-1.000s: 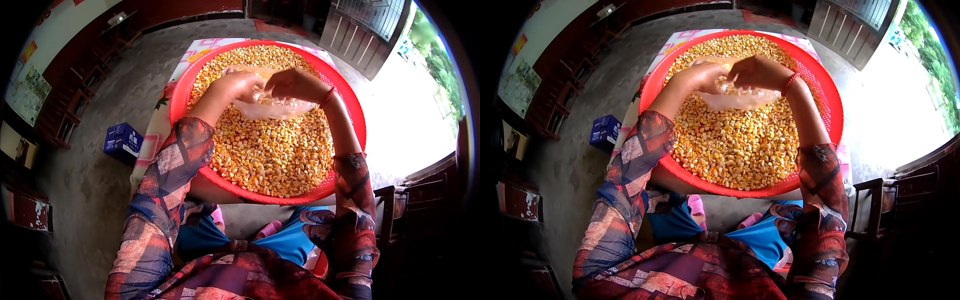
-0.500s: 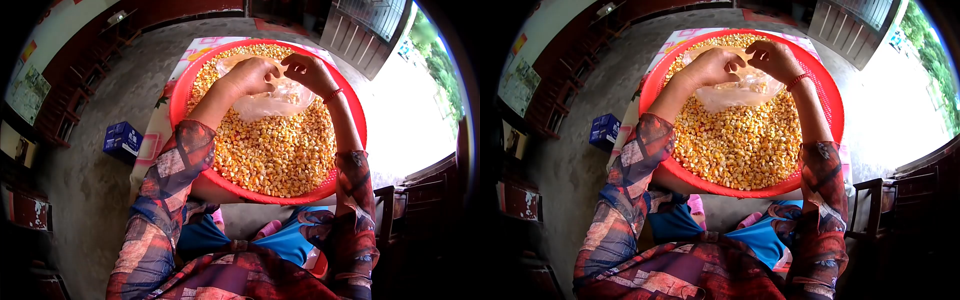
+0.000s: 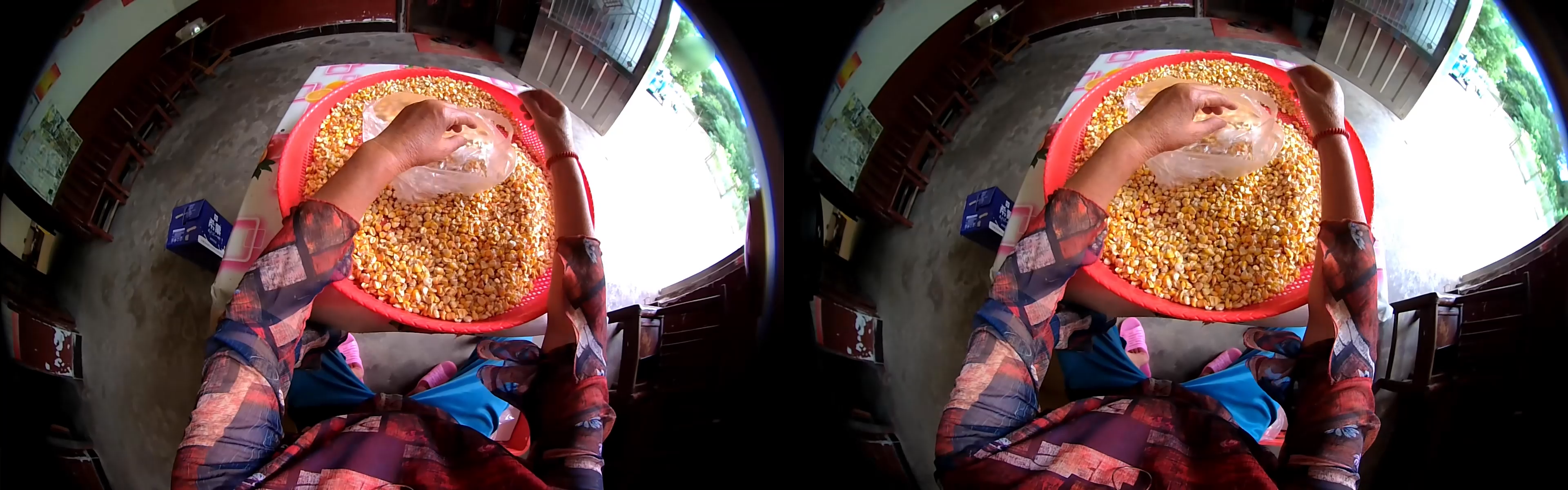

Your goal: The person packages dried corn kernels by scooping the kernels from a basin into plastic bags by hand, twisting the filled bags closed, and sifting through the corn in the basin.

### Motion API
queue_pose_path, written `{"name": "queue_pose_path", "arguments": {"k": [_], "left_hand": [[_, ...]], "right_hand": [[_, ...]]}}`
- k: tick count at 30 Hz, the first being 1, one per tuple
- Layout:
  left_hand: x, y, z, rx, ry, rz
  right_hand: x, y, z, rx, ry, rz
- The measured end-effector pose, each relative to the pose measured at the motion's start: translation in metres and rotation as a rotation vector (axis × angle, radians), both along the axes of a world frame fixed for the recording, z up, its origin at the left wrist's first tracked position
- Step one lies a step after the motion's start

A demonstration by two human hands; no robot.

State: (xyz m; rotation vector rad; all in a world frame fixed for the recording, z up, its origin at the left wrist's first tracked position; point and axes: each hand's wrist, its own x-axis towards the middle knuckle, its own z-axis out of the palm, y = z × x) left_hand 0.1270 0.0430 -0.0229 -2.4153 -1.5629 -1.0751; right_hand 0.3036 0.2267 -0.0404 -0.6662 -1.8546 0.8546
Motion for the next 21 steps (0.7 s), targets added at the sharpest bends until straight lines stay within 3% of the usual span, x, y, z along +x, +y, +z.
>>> {"name": "queue_pose_path", "arguments": {"k": [1, 2, 4, 6, 9, 13, 14, 16, 21], "left_hand": [[-0.001, 0.002, -0.004, 0.030, -0.018, 0.006], [-0.001, 0.002, -0.004, 0.033, -0.017, 0.007], [-0.004, 0.003, -0.003, 0.271, 0.195, 0.188], [-0.010, 0.003, 0.001, 0.315, 0.186, 0.252], [-0.031, 0.007, 0.004, 0.417, 0.089, 0.463], [-0.067, 0.008, -0.011, 0.189, -0.005, 0.682], [-0.073, 0.007, -0.015, 0.002, -0.073, 0.726], [-0.082, 0.010, -0.021, -0.277, -0.235, 0.724], [-0.084, 0.006, -0.025, -0.428, -0.276, 0.514]], "right_hand": [[0.005, 0.020, -0.018, 0.139, -0.247, -0.332], [0.014, 0.019, -0.025, 0.163, -0.419, -0.304], [0.015, 0.013, -0.048, 0.271, -0.688, -0.361], [0.007, -0.001, -0.059, 0.145, -0.835, -0.254], [-0.002, 0.019, -0.080, 0.297, -0.876, -0.073], [-0.006, 0.002, -0.066, 0.478, -0.907, -0.051], [-0.007, 0.008, -0.072, 0.505, -0.919, -0.052], [-0.006, -0.015, -0.053, 0.403, -0.815, -0.020], [-0.009, -0.028, -0.043, 0.306, -0.894, -0.119]]}}
